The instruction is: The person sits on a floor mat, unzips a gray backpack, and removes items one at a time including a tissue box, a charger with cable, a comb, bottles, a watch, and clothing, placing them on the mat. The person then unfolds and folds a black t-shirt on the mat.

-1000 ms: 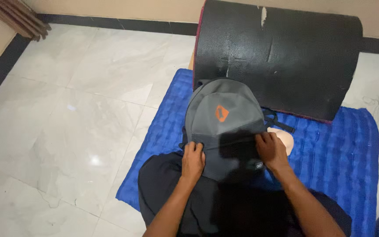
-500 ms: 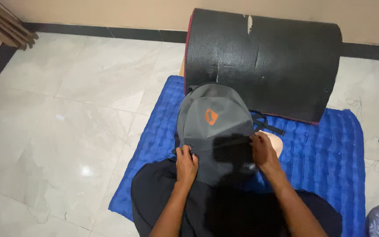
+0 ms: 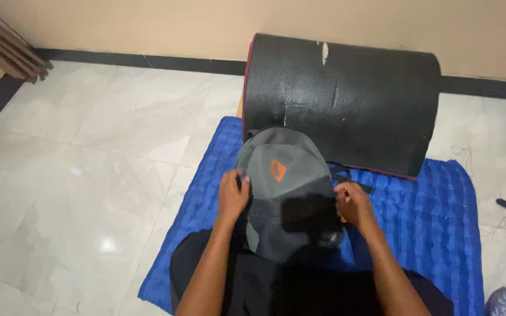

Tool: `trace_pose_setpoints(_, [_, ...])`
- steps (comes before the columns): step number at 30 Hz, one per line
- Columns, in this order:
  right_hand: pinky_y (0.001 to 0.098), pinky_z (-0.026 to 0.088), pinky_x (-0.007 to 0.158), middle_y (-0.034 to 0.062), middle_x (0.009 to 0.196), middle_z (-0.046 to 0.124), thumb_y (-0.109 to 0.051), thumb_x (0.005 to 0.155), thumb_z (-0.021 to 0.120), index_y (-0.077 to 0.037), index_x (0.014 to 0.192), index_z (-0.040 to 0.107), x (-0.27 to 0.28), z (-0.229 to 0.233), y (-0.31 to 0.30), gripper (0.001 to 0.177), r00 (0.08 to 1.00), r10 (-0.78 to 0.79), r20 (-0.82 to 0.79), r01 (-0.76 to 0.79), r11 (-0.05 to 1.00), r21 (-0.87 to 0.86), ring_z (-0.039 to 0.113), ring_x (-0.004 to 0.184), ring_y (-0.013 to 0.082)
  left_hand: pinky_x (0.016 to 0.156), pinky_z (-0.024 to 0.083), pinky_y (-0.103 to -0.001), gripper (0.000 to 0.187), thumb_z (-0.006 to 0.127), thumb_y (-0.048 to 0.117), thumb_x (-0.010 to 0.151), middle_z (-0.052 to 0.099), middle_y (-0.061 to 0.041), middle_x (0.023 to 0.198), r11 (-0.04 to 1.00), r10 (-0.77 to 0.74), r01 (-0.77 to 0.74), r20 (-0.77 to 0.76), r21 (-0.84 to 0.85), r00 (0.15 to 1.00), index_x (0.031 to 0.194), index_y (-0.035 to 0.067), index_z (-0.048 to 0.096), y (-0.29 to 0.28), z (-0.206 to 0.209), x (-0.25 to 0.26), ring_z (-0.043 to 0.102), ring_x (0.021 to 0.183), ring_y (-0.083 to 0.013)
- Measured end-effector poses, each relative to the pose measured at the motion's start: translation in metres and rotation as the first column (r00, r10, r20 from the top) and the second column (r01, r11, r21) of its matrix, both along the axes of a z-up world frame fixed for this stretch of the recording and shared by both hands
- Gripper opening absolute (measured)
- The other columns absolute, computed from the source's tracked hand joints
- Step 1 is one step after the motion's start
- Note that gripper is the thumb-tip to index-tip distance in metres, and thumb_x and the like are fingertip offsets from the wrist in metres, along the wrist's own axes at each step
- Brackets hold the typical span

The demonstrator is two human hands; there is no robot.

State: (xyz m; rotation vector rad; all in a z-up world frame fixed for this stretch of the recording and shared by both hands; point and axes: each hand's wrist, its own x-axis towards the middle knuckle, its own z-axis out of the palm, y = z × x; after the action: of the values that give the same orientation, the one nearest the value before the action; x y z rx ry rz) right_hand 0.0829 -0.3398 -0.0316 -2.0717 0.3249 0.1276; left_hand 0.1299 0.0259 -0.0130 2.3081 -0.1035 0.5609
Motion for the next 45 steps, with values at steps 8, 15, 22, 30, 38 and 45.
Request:
trace_pose_setpoints(8, [0.0338,0.048,0.091,0.0142,0.105,0.07,-0.024,0.1,0.066,0.003,0.12,0.066,0.077,-0.058,0.023,0.034,0.939,-0.176,0.296,0.062,0.931,0.359,0.062,0.099,0.0218,0.079,0.051,-0.039,0.033,0.065,0.034,0.095,0.07,-0.015,0.089,0.936,-0.016,-0.059,-0.209,-0.347,0.978,0.105,0.002,0.065,-0.026,-0.024,0.057,0.067,0.085,-0.0282])
trace_pose_setpoints(15, [0.0373,0.044,0.085,0.0098,0.102,0.065,-0.035,0.105,0.053,0.0,0.118,0.067,0.057,-0.063,-0.007,0.039,0.965,-0.159,0.207,0.052,0.894,0.445,0.057,0.095,0.0228,0.069,0.043,-0.024,0.023,0.06,0.022,0.104,0.061,0.006,0.081,0.523,-0.257,-0.028,-0.188,-0.852,0.948,0.094,0.003,0.068,0.021,-0.022,0.023,0.052,0.075,-0.006])
trace_pose_setpoints(22, [0.0404,0.045,0.093,0.0137,0.114,0.066,-0.046,0.103,0.053,-0.001,0.131,0.059,0.032,-0.026,0.005,0.054,0.96,0.041,0.276,-0.08,0.988,0.131,0.058,0.107,0.0261,0.08,0.041,-0.022,0.017,0.061,0.025,0.103,0.054,0.008,0.087,0.45,-0.467,0.069,-0.169,-0.89,0.868,0.093,0.011,0.062,-0.014,0.016,-0.035,0.05,0.085,-0.0042])
trace_pose_setpoints(30, [0.0367,0.048,0.098,0.0146,0.116,0.073,-0.042,0.104,0.053,-0.002,0.127,0.068,0.05,-0.015,0.009,0.049,0.965,-0.113,0.237,0.044,0.96,0.276,0.063,0.106,0.0238,0.078,0.04,-0.024,0.027,0.063,0.037,0.101,0.049,0.008,0.088,0.523,-0.408,0.05,-0.199,-0.851,0.891,0.097,0.01,0.059,-0.045,0.042,-0.128,0.047,0.086,-0.0051])
trace_pose_setpoints(38, [0.0417,0.034,0.118,0.0135,0.14,0.063,-0.028,0.1,0.06,-0.009,0.123,0.071,0.092,0.039,0.037,0.032,0.836,0.296,0.462,-0.192,0.947,-0.259,0.052,0.136,0.0288,0.097,0.048,-0.047,0.035,0.079,0.021,0.092,0.066,-0.022,0.113,0.759,-0.625,0.562,-0.128,-0.33,0.77,0.119,0.004,0.066,-0.125,0.066,-0.22,0.062,0.113,-0.0406])
trace_pose_setpoints(45, [0.04,0.042,0.108,0.0127,0.145,0.056,-0.027,0.095,0.063,-0.012,0.143,0.053,0.035,0.071,0.034,0.052,0.918,0.206,0.34,-0.236,0.971,0.049,0.056,0.13,0.0272,0.096,0.05,-0.045,0.029,0.075,0.018,0.089,0.068,-0.02,0.11,0.994,0.0,0.011,0.1,-0.108,0.995,0.11,0.002,0.065,-0.061,0.107,-0.125,0.065,0.107,-0.0382])
